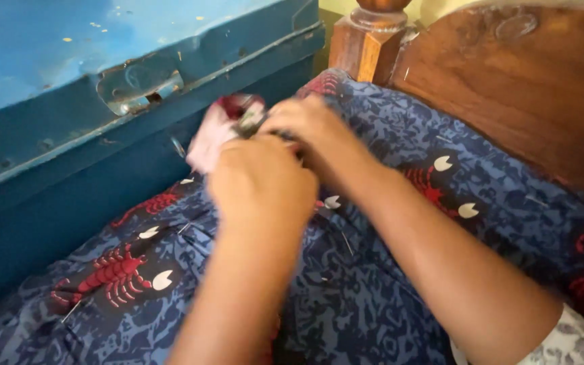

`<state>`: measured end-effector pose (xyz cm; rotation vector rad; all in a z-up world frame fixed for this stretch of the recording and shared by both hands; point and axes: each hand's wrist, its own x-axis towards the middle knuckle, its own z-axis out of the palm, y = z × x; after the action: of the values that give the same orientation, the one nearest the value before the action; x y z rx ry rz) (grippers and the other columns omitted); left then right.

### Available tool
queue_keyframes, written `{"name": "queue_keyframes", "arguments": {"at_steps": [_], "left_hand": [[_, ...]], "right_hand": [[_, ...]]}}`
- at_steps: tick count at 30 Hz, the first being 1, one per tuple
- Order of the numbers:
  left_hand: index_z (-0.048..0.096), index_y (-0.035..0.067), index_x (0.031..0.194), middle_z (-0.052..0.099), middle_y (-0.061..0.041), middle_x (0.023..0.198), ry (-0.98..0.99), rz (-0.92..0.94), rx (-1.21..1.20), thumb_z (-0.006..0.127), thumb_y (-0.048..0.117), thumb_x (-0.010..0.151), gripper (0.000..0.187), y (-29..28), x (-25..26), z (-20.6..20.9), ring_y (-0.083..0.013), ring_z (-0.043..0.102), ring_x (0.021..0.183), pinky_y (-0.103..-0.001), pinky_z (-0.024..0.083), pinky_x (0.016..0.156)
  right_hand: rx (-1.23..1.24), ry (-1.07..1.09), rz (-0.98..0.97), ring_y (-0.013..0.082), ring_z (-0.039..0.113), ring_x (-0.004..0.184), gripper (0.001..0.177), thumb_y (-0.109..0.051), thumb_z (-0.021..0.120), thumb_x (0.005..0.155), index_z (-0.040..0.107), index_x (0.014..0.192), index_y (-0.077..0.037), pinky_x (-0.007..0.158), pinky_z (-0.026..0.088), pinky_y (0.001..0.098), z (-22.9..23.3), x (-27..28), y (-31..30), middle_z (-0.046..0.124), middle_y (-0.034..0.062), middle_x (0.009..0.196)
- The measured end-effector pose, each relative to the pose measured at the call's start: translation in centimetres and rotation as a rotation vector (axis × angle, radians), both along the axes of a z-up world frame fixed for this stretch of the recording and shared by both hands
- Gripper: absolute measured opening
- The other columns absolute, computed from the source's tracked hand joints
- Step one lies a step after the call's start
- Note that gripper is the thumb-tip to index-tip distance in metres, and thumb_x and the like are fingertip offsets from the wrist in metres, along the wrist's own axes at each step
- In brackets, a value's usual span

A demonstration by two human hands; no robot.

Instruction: The person wipes a blue bed sheet with a red scorpion pattern using a small patterned cloth. The hands move the cloth back and forth across the sheet surface, covering different areas of the bed.

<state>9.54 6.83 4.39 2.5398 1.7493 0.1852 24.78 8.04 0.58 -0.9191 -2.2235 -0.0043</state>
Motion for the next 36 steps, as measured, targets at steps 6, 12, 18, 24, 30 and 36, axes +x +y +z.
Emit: {"name": "queue_keyframes", "arguments": {"at_steps": [6, 12, 18, 24, 30, 36], "left_hand": [[0.054, 0.004, 0.144, 0.049, -0.037, 0.144, -0.668, -0.422, 0.389, 0.071, 0.022, 0.081, 0.067, 5.4, 1.8, -6.7, -0.0497, 0.060, 0.119, -0.049, 0.052, 0.097], [0.063, 0.013, 0.137, 0.054, -0.031, 0.144, -0.738, -0.490, 0.389, 0.075, 0.038, 0.088, 0.056, 4.4, -0.3, -3.0, -0.0510, 0.062, 0.115, -0.052, 0.051, 0.097], [0.080, 0.024, 0.116, 0.076, -0.016, 0.106, -0.066, -0.091, -0.196, 0.066, 0.046, 0.093, 0.035, 5.1, -10.8, 4.8, -0.0389, 0.073, 0.096, -0.049, 0.057, 0.087], [0.083, 0.017, 0.100, 0.076, -0.010, 0.096, 0.443, 0.269, -0.444, 0.081, 0.020, 0.080, 0.021, 2.6, -9.8, 6.5, -0.0251, 0.075, 0.085, -0.038, 0.057, 0.074], [0.076, 0.013, 0.093, 0.073, -0.021, 0.082, -0.045, -0.332, 0.516, 0.062, 0.015, 0.084, 0.017, 2.3, -3.6, 0.5, -0.0425, 0.072, 0.076, -0.053, 0.057, 0.069], [0.071, 0.010, 0.127, 0.056, -0.028, 0.141, -0.613, -0.653, 0.717, 0.059, -0.006, 0.065, 0.064, 5.4, 1.3, -6.0, -0.0433, 0.066, 0.108, -0.047, 0.056, 0.089]], "right_hand": [[0.382, -0.065, -0.886, 0.0304, 0.057, 0.121, 0.025, -0.004, 0.067, 0.091, 0.081, 0.107, -0.017, 0.101, 0.043, 0.0448, -0.4, 3.4, -0.2, 0.069, 0.0032, 0.132], [0.358, -0.188, -0.982, 0.0383, 0.054, 0.119, 0.038, -0.002, 0.066, 0.084, 0.080, 0.115, -0.017, 0.099, 0.039, 0.0514, 0.5, 0.8, -1.0, 0.064, 0.0072, 0.137], [-0.231, 0.015, -0.152, 0.0302, 0.061, 0.119, 0.060, 0.002, 0.053, 0.077, 0.074, 0.125, -0.026, 0.111, 0.048, 0.0387, -1.1, -6.8, -1.9, 0.067, 0.0082, 0.131], [-0.125, -0.073, -0.035, 0.0346, 0.053, 0.111, 0.052, 0.003, 0.060, 0.079, 0.068, 0.129, -0.011, 0.098, 0.045, 0.0369, -1.1, -7.5, -1.8, 0.065, 0.0104, 0.135], [0.160, -0.186, -0.673, 0.0340, 0.052, 0.111, 0.044, 0.006, 0.065, 0.066, 0.082, 0.100, -0.018, 0.085, 0.038, 0.0530, -0.7, 0.8, -0.8, 0.069, 0.0009, 0.120], [0.531, -0.275, -1.068, 0.0369, 0.049, 0.122, 0.027, -0.007, 0.070, 0.080, 0.078, 0.106, -0.011, 0.102, 0.036, 0.0501, -1.4, 3.3, -0.2, 0.060, 0.0096, 0.141]]}}
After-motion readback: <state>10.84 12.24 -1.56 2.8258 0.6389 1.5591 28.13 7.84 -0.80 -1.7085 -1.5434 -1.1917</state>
